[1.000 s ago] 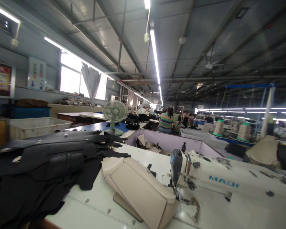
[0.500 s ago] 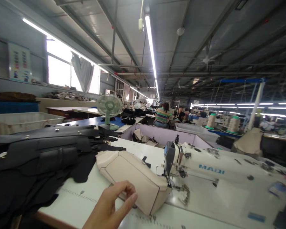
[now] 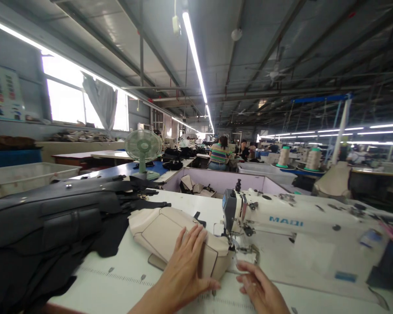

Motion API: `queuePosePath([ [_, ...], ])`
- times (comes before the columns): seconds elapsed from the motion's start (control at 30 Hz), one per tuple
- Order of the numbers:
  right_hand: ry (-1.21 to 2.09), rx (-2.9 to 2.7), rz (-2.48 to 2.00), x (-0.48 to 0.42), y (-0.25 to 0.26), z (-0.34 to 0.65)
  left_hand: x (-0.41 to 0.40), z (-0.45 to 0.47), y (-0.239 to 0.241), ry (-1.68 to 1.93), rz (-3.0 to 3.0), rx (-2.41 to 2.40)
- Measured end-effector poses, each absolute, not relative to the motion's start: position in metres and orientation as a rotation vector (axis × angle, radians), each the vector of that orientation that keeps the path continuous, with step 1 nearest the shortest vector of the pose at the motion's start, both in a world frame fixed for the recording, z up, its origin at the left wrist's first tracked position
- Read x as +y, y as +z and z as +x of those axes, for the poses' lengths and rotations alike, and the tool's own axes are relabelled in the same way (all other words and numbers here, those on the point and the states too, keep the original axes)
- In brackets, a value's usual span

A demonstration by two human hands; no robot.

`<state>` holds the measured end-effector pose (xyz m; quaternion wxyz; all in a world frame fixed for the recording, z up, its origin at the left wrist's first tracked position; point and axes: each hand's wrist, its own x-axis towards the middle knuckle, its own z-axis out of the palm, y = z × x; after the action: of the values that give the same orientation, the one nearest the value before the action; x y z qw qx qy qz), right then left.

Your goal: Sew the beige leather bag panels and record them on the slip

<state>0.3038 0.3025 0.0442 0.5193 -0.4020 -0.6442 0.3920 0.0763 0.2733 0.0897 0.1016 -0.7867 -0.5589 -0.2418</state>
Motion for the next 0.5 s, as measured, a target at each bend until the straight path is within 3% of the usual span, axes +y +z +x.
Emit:
queuePosePath([
  [0.27, 0.724, -1.886, -0.805, 0.345, 0.060, 0.298, 0.288, 0.094, 0.076, -0.890, -2.214, -1.576],
  [0.5, 0.981, -1.827, -0.766, 0.359, 0.074, 0.291, 0.291, 0.096, 0.078, -0.985, -2.273, -1.562],
])
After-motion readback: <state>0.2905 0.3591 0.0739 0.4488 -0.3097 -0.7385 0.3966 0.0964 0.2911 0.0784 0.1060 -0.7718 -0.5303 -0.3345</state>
